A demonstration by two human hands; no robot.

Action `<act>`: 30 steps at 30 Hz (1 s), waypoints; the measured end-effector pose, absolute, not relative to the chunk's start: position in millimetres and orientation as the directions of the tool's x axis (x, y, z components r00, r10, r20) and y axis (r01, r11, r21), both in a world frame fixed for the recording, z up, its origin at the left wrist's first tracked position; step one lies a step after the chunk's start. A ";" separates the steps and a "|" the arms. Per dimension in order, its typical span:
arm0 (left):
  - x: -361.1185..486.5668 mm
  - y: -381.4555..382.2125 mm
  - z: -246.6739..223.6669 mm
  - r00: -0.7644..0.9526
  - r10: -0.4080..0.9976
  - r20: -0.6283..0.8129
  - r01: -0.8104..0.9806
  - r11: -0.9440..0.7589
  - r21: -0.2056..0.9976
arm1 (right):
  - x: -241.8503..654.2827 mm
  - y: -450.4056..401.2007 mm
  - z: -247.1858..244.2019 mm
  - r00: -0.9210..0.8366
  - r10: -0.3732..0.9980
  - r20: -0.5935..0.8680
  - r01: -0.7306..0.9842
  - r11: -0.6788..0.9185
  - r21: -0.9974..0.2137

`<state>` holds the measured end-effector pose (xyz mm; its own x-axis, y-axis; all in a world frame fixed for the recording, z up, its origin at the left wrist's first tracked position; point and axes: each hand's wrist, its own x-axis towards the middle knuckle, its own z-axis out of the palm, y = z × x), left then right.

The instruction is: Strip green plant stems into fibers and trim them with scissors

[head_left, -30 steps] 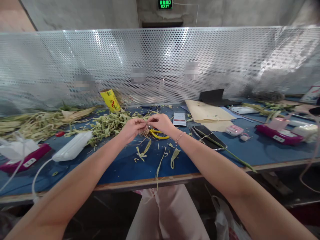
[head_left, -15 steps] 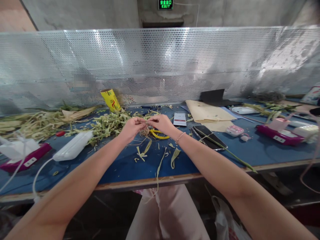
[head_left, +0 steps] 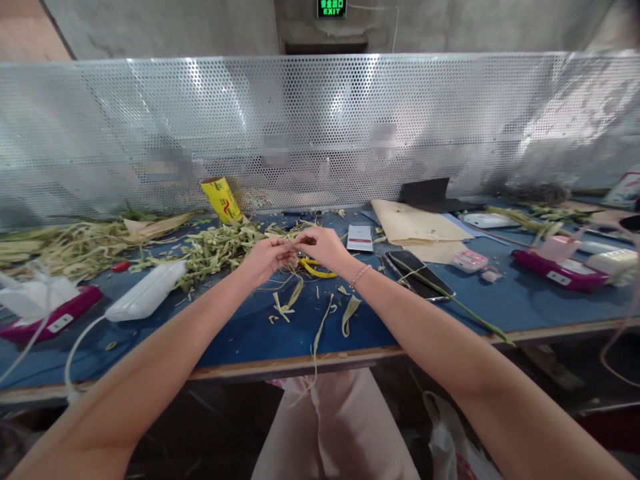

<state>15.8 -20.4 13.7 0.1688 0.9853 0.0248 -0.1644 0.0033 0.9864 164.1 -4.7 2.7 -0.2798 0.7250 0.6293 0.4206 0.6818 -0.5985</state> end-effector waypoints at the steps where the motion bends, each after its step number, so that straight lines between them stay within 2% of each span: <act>1: 15.9 -20.4 13.8 0.171 0.985 0.015 -0.174 0.015 0.985 | 163.8 -4.7 2.6 -0.278 0.728 0.627 0.409 0.680 -0.609; 6: 14.6 -19.2 14.0 0.174 0.985 0.006 -0.195 0.029 0.980 | 162.3 -5.9 3.5 -0.266 0.759 0.594 0.342 0.650 -0.678; 11: 12.2 -17.3 13.4 0.168 0.984 0.058 -0.188 -0.025 0.982 | 162.0 -5.7 3.8 -0.268 0.790 0.551 0.278 0.611 -0.741; 21: 8.0 -12.4 9.7 0.195 0.976 0.099 -0.149 -0.070 0.986 | 163.7 -8.3 6.4 -0.273 0.755 0.596 0.305 0.656 -0.691; 23: 2.3 -9.8 11.2 0.276 0.954 0.119 -0.045 -0.111 0.993 | 164.5 -7.3 6.0 -0.252 0.751 0.610 0.311 0.660 -0.684; 25: -3.9 -8.7 14.7 0.440 0.886 0.149 0.177 -0.248 0.952 | 165.9 -4.8 4.6 -0.214 0.753 0.622 0.306 0.657 -0.689; 27: -8.4 -10.2 19.6 0.660 0.749 0.062 0.410 -0.429 0.805 | 167.7 -1.6 2.7 -0.181 0.760 0.624 0.290 0.647 -0.705; 30: -9.2 -17.0 26.9 0.846 0.531 -0.047 0.448 -0.659 0.604 | 169.4 1.8 0.9 -0.170 0.775 0.608 0.277 0.630 -0.726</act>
<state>-9.2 -17.0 26.9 0.8459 0.5312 -0.0475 0.4477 -0.6590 0.6044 169.4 1.8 0.9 -0.1695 0.7754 0.6083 0.2770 0.6299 -0.7256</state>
